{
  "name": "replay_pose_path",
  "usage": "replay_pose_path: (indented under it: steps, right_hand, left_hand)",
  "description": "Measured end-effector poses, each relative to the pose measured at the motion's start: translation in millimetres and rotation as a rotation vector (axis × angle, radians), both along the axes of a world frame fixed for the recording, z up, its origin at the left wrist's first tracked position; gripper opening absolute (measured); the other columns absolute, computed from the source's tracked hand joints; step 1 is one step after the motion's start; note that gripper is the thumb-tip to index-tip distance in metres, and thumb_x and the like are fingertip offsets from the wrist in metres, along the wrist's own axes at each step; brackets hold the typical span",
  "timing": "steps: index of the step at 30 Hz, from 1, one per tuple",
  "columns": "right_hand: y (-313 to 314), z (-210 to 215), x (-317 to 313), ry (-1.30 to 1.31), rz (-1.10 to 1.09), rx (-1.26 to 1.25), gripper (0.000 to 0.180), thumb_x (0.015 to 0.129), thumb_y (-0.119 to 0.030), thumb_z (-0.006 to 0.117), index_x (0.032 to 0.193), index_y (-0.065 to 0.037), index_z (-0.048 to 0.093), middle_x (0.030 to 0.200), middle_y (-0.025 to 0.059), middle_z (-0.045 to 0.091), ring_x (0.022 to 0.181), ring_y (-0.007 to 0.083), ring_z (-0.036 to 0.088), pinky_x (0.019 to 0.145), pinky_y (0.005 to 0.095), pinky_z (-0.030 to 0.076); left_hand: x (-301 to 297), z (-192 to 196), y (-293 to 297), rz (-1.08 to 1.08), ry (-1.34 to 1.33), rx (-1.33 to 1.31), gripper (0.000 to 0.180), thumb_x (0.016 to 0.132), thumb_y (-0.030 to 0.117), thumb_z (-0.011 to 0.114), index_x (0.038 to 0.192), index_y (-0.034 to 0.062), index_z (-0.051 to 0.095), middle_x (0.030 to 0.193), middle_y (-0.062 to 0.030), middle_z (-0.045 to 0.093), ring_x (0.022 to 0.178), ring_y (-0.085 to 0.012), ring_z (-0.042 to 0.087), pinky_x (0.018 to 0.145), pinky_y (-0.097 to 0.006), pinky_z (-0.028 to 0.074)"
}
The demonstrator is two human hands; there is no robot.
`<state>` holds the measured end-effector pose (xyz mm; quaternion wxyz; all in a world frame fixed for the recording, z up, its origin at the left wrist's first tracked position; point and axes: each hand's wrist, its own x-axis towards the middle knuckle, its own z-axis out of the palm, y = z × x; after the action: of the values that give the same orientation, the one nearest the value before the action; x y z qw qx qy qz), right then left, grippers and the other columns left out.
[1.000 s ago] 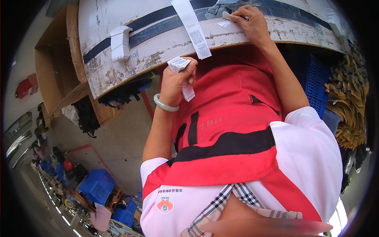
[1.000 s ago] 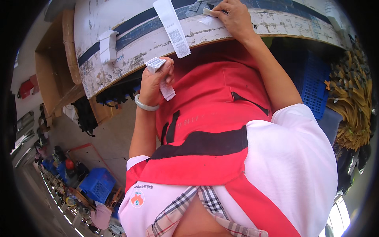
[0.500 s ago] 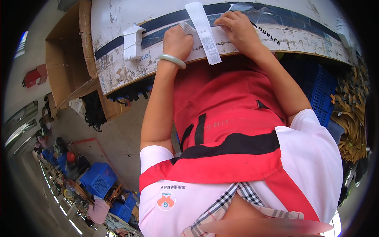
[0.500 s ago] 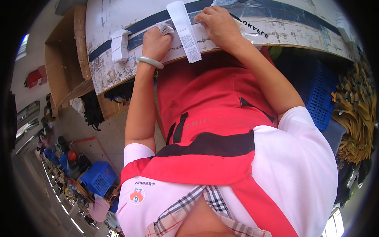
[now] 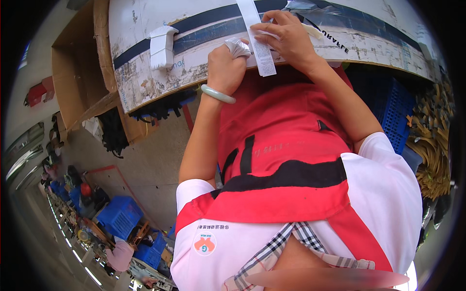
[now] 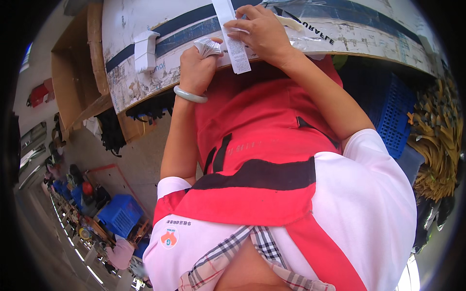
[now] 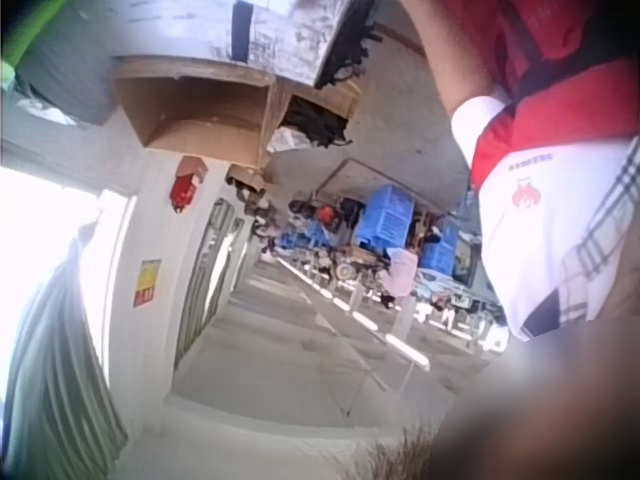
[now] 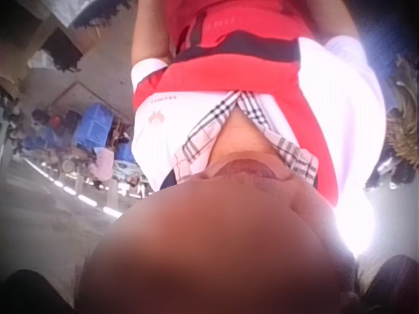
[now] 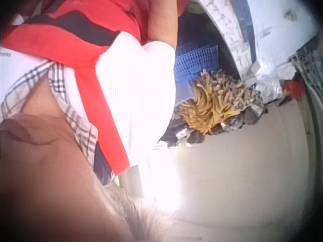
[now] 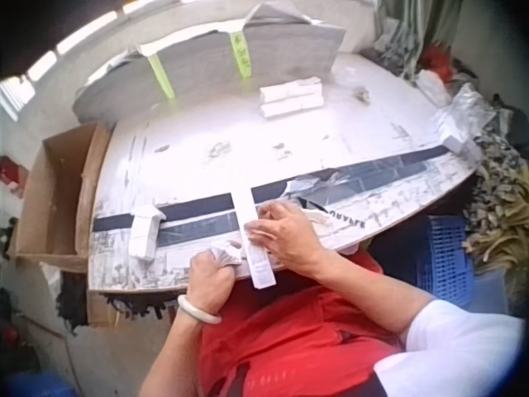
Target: Manually sorting and peeling white adhesive labels at a factory workstation.
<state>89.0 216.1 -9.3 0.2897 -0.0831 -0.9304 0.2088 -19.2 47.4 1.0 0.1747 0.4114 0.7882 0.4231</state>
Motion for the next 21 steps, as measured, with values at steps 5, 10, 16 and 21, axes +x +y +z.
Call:
replay_pose_path:
  steps: [5,10,16,21]
  right_hand:
    - [-1.3,-9.0,0.6,0.002,0.056,-0.245,0.019,0.082,-0.009,0.072,0.101,-0.009,0.073,0.104,0.0053,0.059,0.094,0.0213,0.059,0.083,0.0304,0.048]
    - [-14.4,19.1,0.2,0.034,0.124,-0.309,0.022,0.082,-0.01,0.072,0.104,-0.01,0.072,0.106,0.0061,0.059,0.096,0.0224,0.06,0.085,0.0302,0.048]
    - [-4.1,14.3,-9.9,0.001,0.055,-0.357,0.012,0.078,-0.012,0.074,0.087,-0.004,0.072,0.09,0.0097,0.059,0.078,0.025,0.059,0.068,0.0341,0.048]
    - [-18.9,31.4,6.3,-0.085,0.168,-0.472,0.018,0.085,-0.013,0.071,0.102,-0.007,0.072,0.103,0.0022,0.059,0.087,0.0145,0.058,0.078,0.0266,0.047]
  left_hand:
    - [6.5,-0.6,-16.1,0.082,-0.387,0.142,0.028,0.078,-0.005,0.055,0.1,0.0021,0.07,0.081,-0.0064,0.069,0.068,-0.0102,0.061,0.061,-0.023,0.048]
    - [6.2,1.3,-19.1,0.101,-0.318,0.409,0.022,0.081,-0.005,0.061,0.1,0.0023,0.069,0.09,-0.0084,0.071,0.081,-0.0129,0.066,0.071,-0.025,0.05]
    - [11.6,-8.1,-22.6,0.114,-0.415,0.3,0.021,0.082,-0.003,0.063,0.101,0.0013,0.068,0.091,-0.0078,0.071,0.083,-0.014,0.066,0.074,-0.025,0.051]
    - [7.4,-0.2,-15.5,0.11,0.072,0.574,0.021,0.084,-0.002,0.065,0.104,0.0021,0.07,0.082,-0.001,0.067,0.066,-0.0037,0.058,0.053,-0.018,0.044]
